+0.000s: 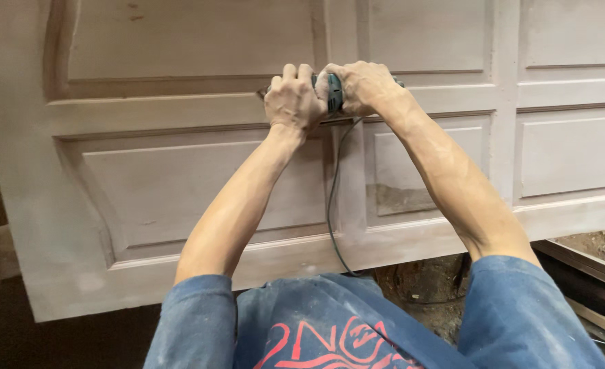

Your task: The person uses an electric sander to smooth the surface of a white paneled door. They move the sander across the flat panels and along the raised edges and corners, systematically covering the entire visible face of the door.

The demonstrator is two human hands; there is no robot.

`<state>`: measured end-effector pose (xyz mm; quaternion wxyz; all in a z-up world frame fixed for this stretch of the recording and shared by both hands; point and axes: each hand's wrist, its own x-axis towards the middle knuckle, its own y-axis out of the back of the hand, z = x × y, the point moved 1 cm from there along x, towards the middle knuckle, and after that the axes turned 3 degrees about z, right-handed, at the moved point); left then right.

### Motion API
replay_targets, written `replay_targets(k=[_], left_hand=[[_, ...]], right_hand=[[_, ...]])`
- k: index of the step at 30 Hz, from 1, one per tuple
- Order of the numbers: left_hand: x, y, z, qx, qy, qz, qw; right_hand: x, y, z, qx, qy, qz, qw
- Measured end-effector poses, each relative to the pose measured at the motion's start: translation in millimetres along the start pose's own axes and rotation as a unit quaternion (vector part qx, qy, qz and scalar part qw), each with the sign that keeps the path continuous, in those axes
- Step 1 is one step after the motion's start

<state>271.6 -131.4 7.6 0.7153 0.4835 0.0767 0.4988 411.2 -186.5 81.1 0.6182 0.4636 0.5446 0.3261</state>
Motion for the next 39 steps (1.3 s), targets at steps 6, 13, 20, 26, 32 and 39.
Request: replay_targets(k=[6, 13, 20, 26, 32, 39], left_hand=[[13, -40, 55, 0.0, -0.029, -0.05, 0.998], [30, -67, 82, 0.0, -0.068, -0.08, 0.994], [41, -58, 61, -0.033, -0.09, -0.118, 0.988], [32, -14, 1, -0.05, -0.115, -0.086, 0.988], [18, 29, -51, -0.044, -0.093, -0.041, 0.994], [6, 16, -33, -0.018, -0.037, 0.017, 0.999]], right_hand=[[-25, -16, 64, -0.012, -0.053, 0.033, 0.998], [-36, -22, 98, 0.009, -0.099, 0.062, 0.993], [-24, -19, 79, 0.004, -0.129, 0.024, 0.991], [0, -21, 25, 0.023, -0.072, 0.047, 0.996], [21, -14, -28, 0.041, 0.049, 0.1, 0.993], [21, -7, -13, 0.034, 0.06, 0.073, 0.995]])
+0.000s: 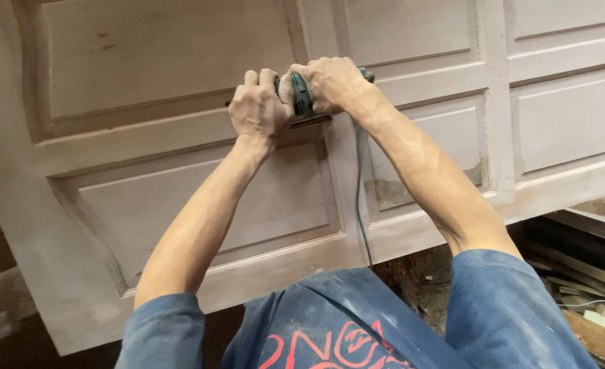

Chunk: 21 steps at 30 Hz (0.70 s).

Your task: The person uses an electric sander to smooth the surface of a white paneled door. They move the sander across the flat panels and along the raised edges and corners, systematically covering the entire visible face of the door.

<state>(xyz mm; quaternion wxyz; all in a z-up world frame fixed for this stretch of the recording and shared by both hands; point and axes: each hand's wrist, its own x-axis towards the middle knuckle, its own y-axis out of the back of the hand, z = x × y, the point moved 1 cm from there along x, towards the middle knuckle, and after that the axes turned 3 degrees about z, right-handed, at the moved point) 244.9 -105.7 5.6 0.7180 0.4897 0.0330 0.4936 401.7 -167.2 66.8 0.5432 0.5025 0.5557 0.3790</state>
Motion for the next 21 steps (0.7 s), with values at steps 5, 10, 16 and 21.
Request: replay_targets(k=[5, 10, 16, 21], left_hand=[[2, -34, 50, -0.02, 0.013, -0.011, 1.0], [12, -77, 98, -0.009, -0.015, -0.035, 0.999], [14, -107, 123, -0.032, -0.028, -0.041, 0.998], [16, -92, 94, -0.046, -0.047, -0.043, 0.997]], right_hand=[[-30, 0, 48, -0.029, -0.05, -0.039, 0.998], [-61, -6, 102, -0.049, -0.065, -0.012, 0.997], [-82, -5, 123, -0.034, -0.146, -0.029, 0.988], [-71, 0, 85, -0.019, -0.147, -0.025, 0.989]])
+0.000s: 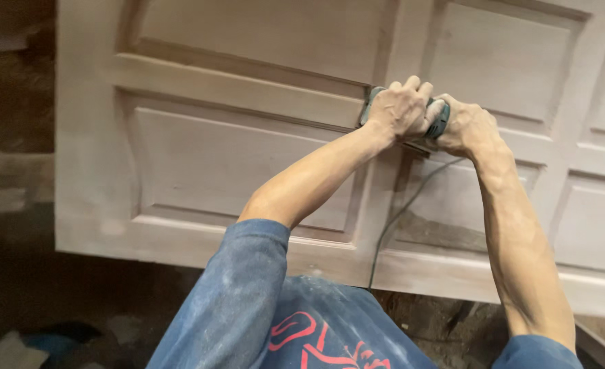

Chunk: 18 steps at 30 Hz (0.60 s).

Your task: The person uses an electric sander to smooth the surface of a white paneled door. They move the sander across the flat panels and along the raised edges and corners, systematically covering the entire visible face of the door.

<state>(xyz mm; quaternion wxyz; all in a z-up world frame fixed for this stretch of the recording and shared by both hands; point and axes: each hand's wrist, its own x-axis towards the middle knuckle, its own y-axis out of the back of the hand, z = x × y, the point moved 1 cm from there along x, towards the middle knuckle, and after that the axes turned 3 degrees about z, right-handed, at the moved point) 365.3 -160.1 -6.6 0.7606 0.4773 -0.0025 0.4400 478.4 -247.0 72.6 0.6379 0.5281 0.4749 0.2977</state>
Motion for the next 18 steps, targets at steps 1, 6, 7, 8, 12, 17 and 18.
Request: replay_targets(k=[1, 6, 7, 8, 12, 17, 18], left_hand=[[-2, 7, -10, 0.0, -0.005, -0.001, 1.0], [-14, 63, -81, -0.006, -0.002, -0.04, 0.999], [-17, 77, -95, -0.009, -0.003, -0.048, 0.999], [-21, 92, -109, -0.007, -0.002, -0.047, 0.999], [-35, 153, -164, 0.004, 0.02, -0.037, 0.999], [-53, 221, -237, 0.023, 0.063, -0.032, 0.997], [-57, 233, -252, 0.029, 0.07, -0.03, 0.997]], right_hand=[[2, -1, -12, -0.001, 0.003, -0.005, 1.0], [25, -4, -86, -0.004, 0.017, -0.042, 0.999], [29, -4, -103, -0.002, 0.033, -0.036, 0.999], [32, -4, -121, 0.001, 0.048, -0.03, 0.998], [50, 4, -199, 0.023, 0.084, -0.03, 0.996], [70, 12, -300, 0.023, 0.107, -0.047, 0.993], [75, 12, -320, 0.023, 0.113, -0.049, 0.992]])
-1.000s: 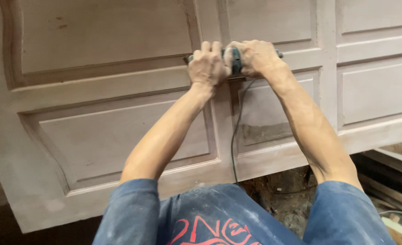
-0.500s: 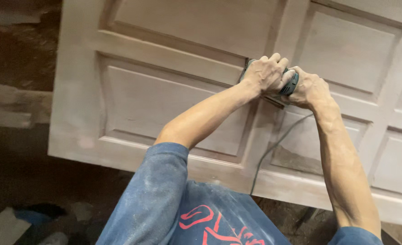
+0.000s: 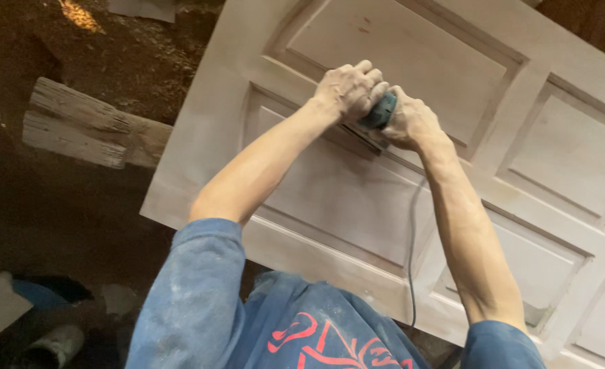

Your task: The person uses an electric sander to smooth the surface of a white paneled door. They move the sander across the flat panels and along the raised edges and corners, systematically covering the entire visible face of the door.

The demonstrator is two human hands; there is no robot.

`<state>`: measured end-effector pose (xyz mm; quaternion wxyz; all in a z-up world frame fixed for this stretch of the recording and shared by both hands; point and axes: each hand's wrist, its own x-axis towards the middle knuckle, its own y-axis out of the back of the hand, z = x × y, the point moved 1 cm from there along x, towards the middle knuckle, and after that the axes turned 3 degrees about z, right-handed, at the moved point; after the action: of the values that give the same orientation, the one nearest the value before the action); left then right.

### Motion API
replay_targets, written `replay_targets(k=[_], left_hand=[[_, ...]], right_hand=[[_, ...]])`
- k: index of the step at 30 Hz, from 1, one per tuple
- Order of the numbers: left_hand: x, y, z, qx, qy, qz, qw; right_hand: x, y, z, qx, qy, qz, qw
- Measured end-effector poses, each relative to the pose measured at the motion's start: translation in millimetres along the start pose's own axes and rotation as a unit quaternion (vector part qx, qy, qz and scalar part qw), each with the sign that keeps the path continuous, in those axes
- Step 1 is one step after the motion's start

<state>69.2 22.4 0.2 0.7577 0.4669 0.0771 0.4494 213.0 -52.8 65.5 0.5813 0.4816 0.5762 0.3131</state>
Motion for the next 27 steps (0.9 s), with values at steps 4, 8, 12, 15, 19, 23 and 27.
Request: replay_targets(k=[4, 8, 12, 15, 19, 23, 27], left_hand=[[-8, 40, -63, 0.04, 0.01, 0.01, 0.999], [-19, 71, -115, 0.064, 0.034, 0.038, 0.997], [-32, 97, -147, 0.071, 0.078, 0.024, 0.994], [-42, 113, -157, 0.081, 0.057, 0.084, 0.992], [-52, 110, -146, 0.069, 0.07, 0.123, 0.988], [-54, 86, -105, 0.051, 0.101, 0.142, 0.983], [-51, 46, -43, 0.034, 0.119, 0.17, 0.978]], right_hand=[[35, 1, -68, 0.005, 0.025, -0.013, 1.0], [66, 4, -121, -0.019, 0.055, -0.015, 0.998], [84, 6, -161, -0.022, 0.093, -0.015, 0.995], [88, 6, -176, 0.016, 0.108, -0.014, 0.994], [82, 5, -168, 0.019, 0.138, -0.03, 0.99], [65, 10, -131, 0.008, 0.155, -0.035, 0.987], [37, 16, -73, -0.007, 0.159, -0.038, 0.987]])
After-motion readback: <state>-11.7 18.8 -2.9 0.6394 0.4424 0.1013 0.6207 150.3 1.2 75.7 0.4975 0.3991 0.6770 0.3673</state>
